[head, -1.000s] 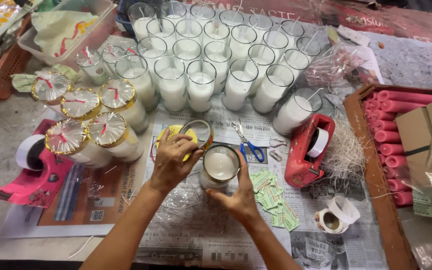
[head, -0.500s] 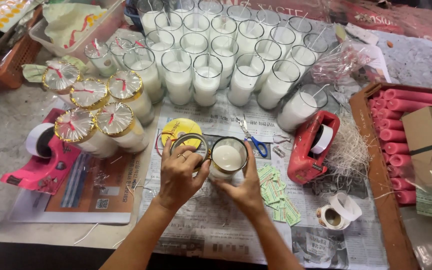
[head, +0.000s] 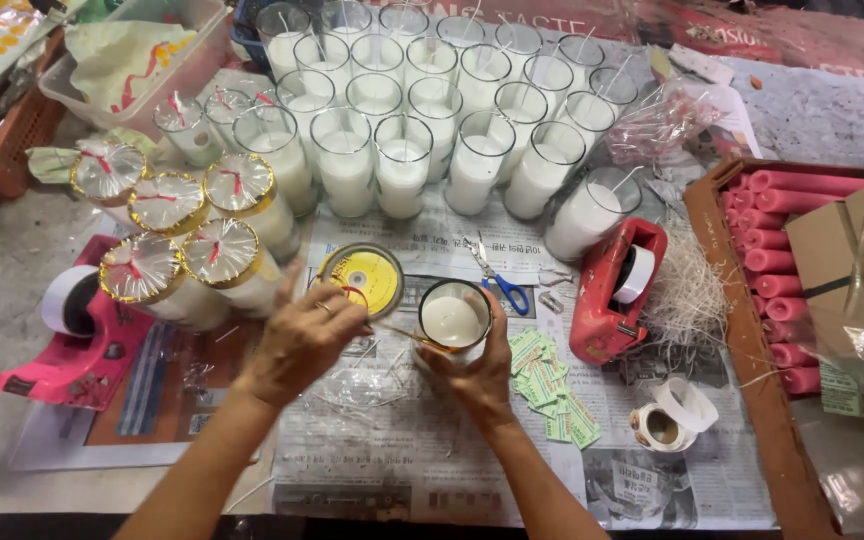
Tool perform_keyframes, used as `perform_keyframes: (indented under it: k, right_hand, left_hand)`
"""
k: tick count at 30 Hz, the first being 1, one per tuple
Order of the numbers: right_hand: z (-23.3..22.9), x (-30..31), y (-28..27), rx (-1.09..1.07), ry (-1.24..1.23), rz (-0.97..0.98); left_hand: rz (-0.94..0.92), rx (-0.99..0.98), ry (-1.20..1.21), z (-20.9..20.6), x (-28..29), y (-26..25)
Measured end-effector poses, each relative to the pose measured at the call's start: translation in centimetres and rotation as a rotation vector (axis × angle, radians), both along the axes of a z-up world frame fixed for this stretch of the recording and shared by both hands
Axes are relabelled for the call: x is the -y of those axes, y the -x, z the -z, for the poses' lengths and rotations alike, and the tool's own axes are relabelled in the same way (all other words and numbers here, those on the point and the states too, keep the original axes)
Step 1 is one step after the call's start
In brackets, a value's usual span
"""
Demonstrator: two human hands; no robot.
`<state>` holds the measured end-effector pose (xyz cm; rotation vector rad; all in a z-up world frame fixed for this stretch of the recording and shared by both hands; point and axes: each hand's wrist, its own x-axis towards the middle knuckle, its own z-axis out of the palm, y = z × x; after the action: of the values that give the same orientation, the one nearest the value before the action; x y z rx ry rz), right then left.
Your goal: Applying decorative labels to glass candle jars and wrapping them in protective plastic film.
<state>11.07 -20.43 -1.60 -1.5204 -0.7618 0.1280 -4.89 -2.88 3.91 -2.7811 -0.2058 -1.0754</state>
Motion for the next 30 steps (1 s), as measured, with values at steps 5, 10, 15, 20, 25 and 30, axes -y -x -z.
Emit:
perform_keyframes:
  k: [5, 10, 15, 20, 25, 30]
  right_hand:
    - [-0.3, 0.4, -0.8, 0.075, -0.028, -0.08]
    - [-1.0, 1.1, -2.1, 0.089, -0.03, -0.182]
    - [-2.1, 1.5, -4.8, -0.079, 0.087, -0.519]
    - [-3.5, 0.8, -6.5, -0.137, 0.153, -0.698]
    - [-5.3, 0.7, -7.8, -0.101, 0.281, -0.831]
    - [-4.1, 3.7, -3.9, -0.157, 0.279, -0.402]
  left_hand:
    - [-0.046, 0.058, -0.036, 1.3, -3.6, -1.5]
    - [0.014, 0.097, 0.102, 2.6, -2.9, -5.9]
    - [0.067, 0.057, 0.349, 3.6, -1.5, -6.8]
    - [0.049, 0.038, 0.39, 3.2, -0.8, -5.6]
    - [-0.009, 0.004, 0.382, 2.7, -0.2, -4.3]
    - [-0.034, 0.0, 0.335, 1.7, 0.4, -4.3]
